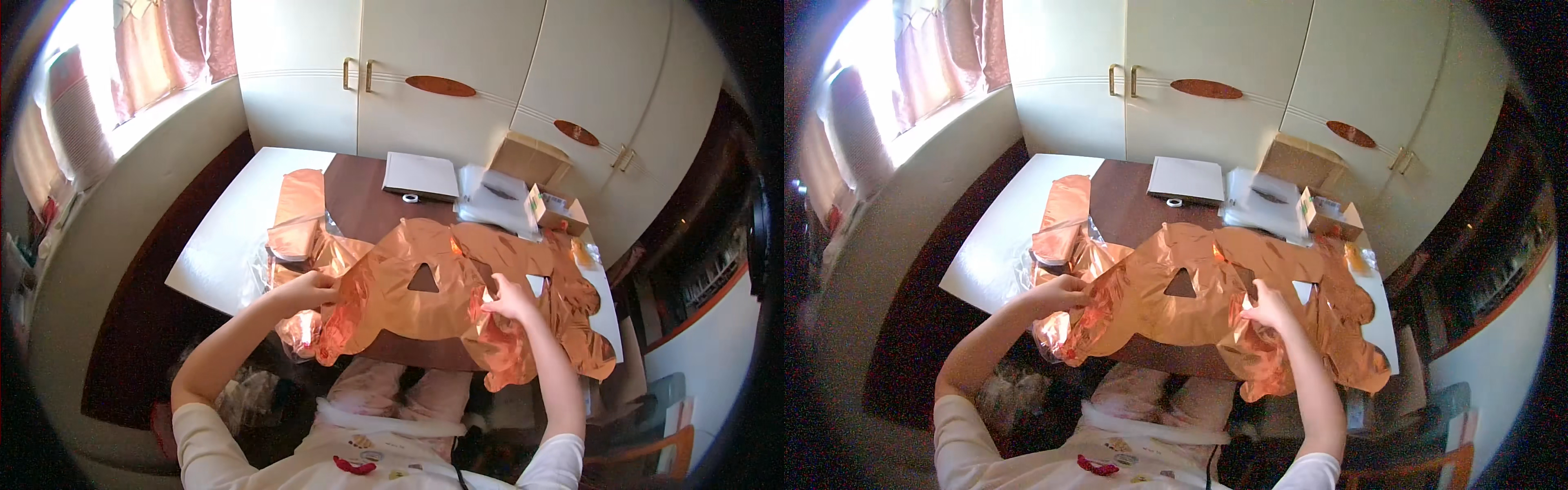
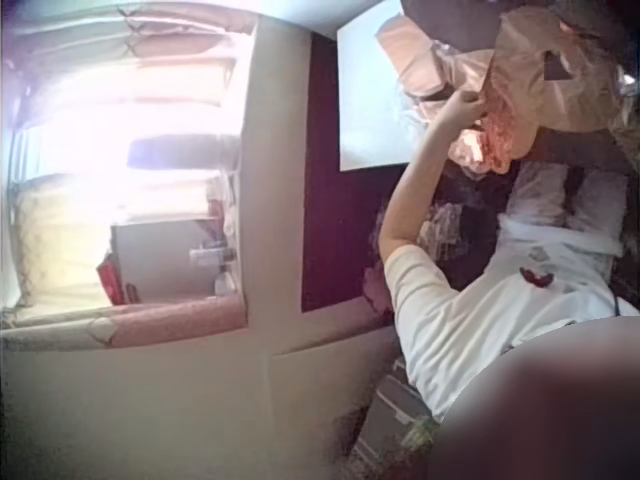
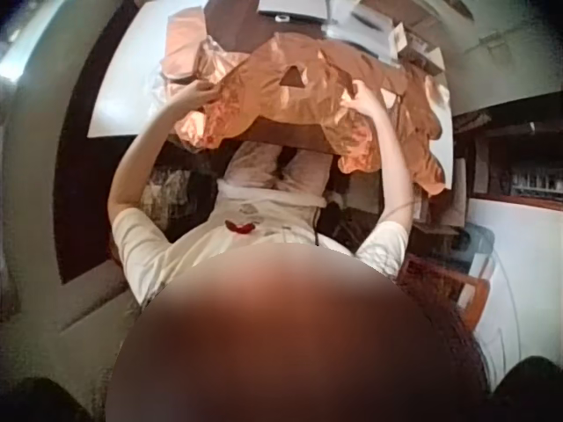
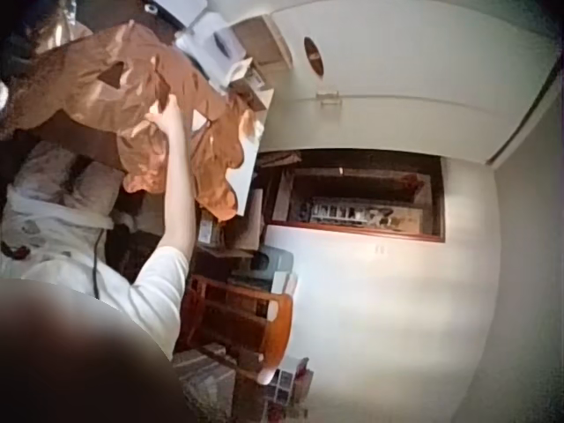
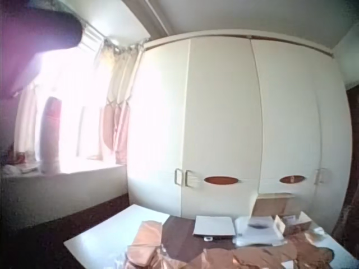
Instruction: Inspecting and organizing large rose-gold foil balloons on a workspace.
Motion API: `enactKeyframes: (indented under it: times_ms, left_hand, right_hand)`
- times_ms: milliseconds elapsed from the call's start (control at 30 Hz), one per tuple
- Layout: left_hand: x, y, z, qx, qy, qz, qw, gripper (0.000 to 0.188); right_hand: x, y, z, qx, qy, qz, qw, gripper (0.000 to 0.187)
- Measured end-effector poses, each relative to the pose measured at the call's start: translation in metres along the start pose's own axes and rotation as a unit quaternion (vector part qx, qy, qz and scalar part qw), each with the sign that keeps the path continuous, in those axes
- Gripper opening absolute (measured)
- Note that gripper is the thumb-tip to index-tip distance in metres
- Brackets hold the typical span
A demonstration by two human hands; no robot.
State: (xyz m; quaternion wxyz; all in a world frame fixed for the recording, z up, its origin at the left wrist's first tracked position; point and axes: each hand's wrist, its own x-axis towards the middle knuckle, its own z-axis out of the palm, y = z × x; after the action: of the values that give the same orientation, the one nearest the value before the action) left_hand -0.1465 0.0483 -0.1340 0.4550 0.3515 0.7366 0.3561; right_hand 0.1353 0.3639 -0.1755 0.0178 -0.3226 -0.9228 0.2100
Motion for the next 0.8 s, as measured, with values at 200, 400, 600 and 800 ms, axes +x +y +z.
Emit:
enactKeyframes:
  times_ms: [200, 400, 600, 800]
  left_hand:
    - [0.008, 0.023, 0.021, -0.238, -0.058, 0.193, 0.950, 0.010]
    - [0.020, 0.060, 0.074, -0.128, -0.044, 0.229, 0.964, 0.011]
    - [0.055, 0.108, 0.151, 0.008, -0.104, 0.268, 0.958, 0.032]
    - [0.134, 0.088, 0.205, 0.132, 0.037, 0.258, 0.956, 0.036]
  right_hand:
    - [-0.008, -0.038, 0.030, -0.067, 0.132, -0.156, 0.977, 0.060]
    - [-0.020, -0.078, 0.069, -0.150, 0.032, -0.244, 0.957, 0.059]
    - [-0.010, -0.050, 0.099, 0.209, 0.254, -0.276, 0.903, 0.044]
    - [0.000, 0.032, 0.054, 0.006, 0.269, -0.272, 0.924, 0.035]
